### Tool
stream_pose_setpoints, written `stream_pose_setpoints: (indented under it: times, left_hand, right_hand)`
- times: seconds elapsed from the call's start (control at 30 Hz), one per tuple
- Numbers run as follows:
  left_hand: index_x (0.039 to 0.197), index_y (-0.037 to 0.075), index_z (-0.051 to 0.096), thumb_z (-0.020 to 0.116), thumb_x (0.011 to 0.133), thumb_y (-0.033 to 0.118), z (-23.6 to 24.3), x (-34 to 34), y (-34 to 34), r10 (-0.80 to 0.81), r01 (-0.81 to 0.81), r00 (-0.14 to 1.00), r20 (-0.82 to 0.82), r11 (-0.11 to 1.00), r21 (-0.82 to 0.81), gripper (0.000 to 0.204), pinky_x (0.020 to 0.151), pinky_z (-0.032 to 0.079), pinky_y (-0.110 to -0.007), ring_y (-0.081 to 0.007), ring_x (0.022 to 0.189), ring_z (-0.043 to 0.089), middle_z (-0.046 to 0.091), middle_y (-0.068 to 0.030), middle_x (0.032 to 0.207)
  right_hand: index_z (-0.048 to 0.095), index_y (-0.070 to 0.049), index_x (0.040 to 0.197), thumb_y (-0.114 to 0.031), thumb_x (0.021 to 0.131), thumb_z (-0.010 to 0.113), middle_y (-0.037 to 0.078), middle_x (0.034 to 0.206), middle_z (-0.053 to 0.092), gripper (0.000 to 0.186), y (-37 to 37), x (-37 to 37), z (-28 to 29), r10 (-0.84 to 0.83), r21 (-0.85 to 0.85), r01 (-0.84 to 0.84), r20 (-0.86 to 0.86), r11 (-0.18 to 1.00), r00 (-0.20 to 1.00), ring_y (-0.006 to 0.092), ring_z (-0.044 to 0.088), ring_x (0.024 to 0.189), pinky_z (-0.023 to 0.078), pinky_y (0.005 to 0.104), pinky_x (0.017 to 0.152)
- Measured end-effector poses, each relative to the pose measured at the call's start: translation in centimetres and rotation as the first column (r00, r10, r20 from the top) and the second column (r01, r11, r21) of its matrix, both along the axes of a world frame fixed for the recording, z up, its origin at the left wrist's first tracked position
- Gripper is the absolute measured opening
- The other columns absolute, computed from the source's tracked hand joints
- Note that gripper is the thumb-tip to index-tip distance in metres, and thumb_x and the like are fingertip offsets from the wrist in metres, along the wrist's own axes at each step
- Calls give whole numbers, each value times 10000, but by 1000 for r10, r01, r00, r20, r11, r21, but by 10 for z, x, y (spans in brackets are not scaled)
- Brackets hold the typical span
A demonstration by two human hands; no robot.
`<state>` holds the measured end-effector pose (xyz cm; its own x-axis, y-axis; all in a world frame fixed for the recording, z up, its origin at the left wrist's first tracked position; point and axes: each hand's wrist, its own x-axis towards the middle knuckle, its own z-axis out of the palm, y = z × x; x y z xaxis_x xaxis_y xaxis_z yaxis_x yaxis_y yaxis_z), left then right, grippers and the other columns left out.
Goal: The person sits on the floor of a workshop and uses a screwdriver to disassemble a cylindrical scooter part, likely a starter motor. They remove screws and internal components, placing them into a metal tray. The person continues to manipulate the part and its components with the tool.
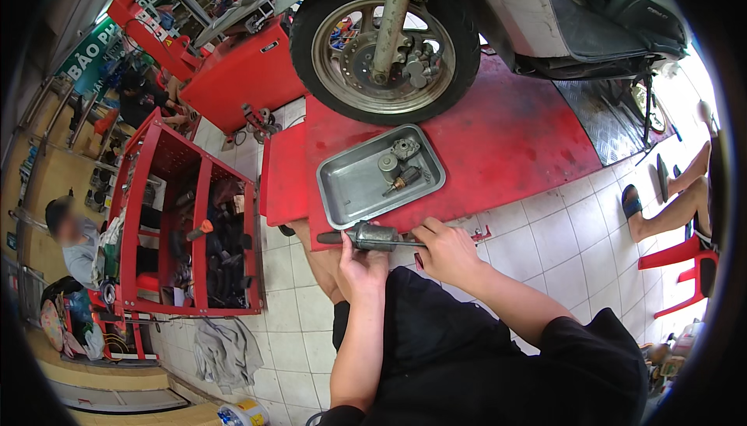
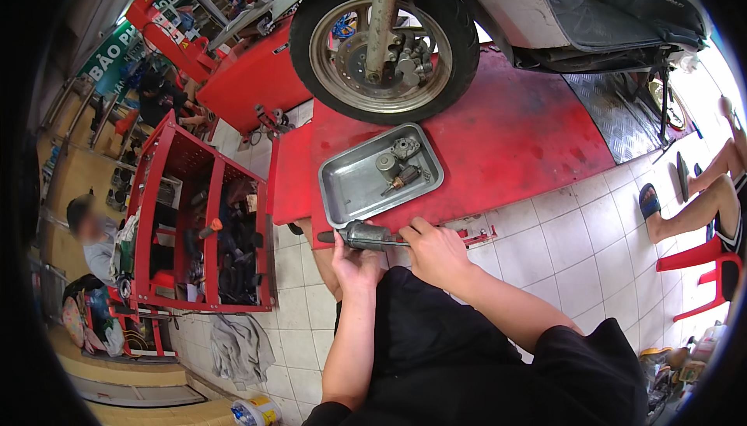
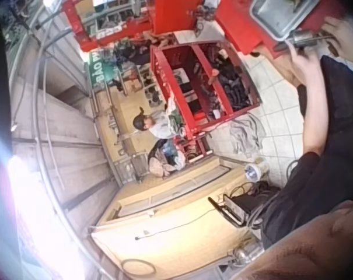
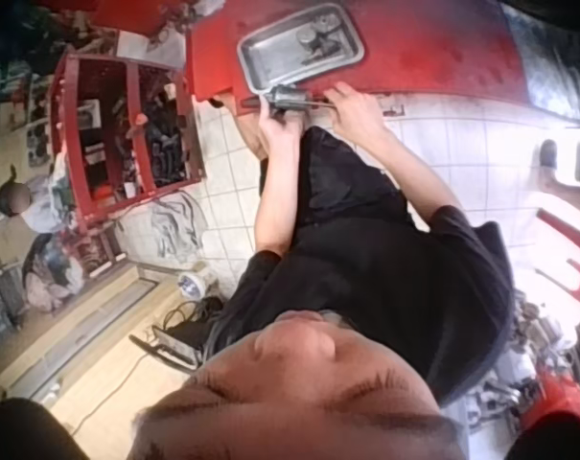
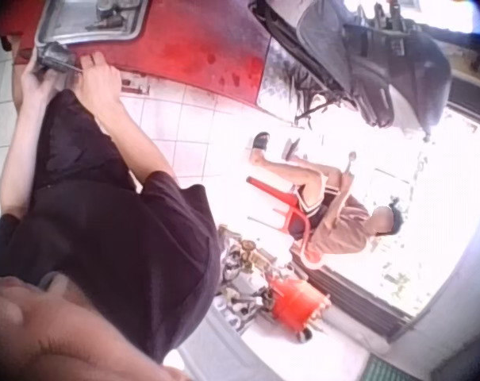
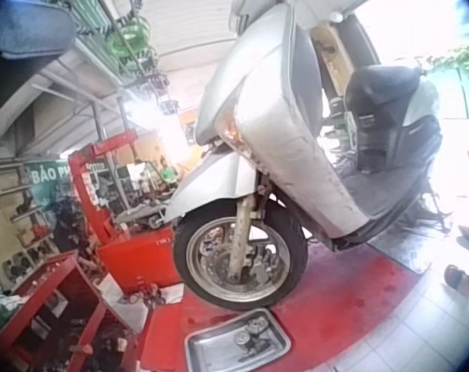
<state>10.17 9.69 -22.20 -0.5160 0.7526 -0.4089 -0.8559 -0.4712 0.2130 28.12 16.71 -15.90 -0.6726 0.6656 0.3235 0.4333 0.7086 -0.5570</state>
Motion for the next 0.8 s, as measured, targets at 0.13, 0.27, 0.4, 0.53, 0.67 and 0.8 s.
stream_pose_setpoints:
  times: [0.13, 0.27, 0.4, 0.53, 0.67, 0.8]
  left_hand:
    - [1259, 56, 583, 575, 1002, 368, 5, 3, -1, -6, 5, 999, -39, 1000, -23, 404, 1053, 443, -542, -349, 1193, 576, 622, -152, 1243]
    - [1272, 53, 567, 597, 992, 357, 9, 3, -1, -10, 9, 997, -79, 1000, -14, 414, 1065, 426, -552, -348, 1198, 568, 603, -147, 1264]
    - [1277, 49, 562, 610, 985, 351, 7, 3, 0, 4, -5, 997, -75, 1000, -13, 423, 1073, 416, -558, -348, 1205, 564, 591, -146, 1281]
    - [1278, 44, 564, 612, 984, 350, 9, 5, 0, 19, -20, 999, -43, 999, -26, 428, 1080, 414, -549, -351, 1211, 564, 595, -151, 1285]
    - [1280, 42, 564, 615, 981, 349, 6, 5, 1, 6, -7, 999, -50, 1000, -10, 432, 1086, 410, -540, -354, 1212, 565, 601, -151, 1286]
    - [1282, 44, 565, 616, 979, 349, 9, 6, 1, 19, -20, 998, -67, 1000, -13, 433, 1085, 410, -537, -355, 1209, 566, 602, -152, 1283]
  right_hand:
    - [650, -56, 1009, -165, 825, 710, 123, 875, 634, 223, 0, 1, 2, 8, -17, -8, 14, 1000, 1000, 364, 665, 717, 513, 487, 599]
    - [647, -53, 992, -179, 839, 708, 130, 846, 640, 207, -2, 2, 0, 19, -23, -19, -1, 1000, 1000, 361, 665, 715, 509, 490, 595]
    - [647, -50, 995, -183, 843, 709, 131, 833, 644, 212, -3, 2, 0, 29, -37, -30, -25, 999, 999, 362, 666, 735, 512, 489, 606]
    - [649, -49, 1006, -177, 828, 718, 126, 863, 643, 229, -2, 3, 1, 19, -25, -20, -16, 999, 1000, 363, 667, 754, 515, 487, 619]
    - [650, -51, 1000, -166, 816, 724, 120, 887, 642, 229, -2, 4, 3, 4, -25, -5, -13, 1000, 1000, 361, 667, 754, 515, 485, 618]
    - [652, -56, 990, -157, 822, 716, 117, 882, 642, 207, -1, 5, 10, 18, -44, -17, 13, 999, 1000, 360, 669, 753, 517, 482, 620]
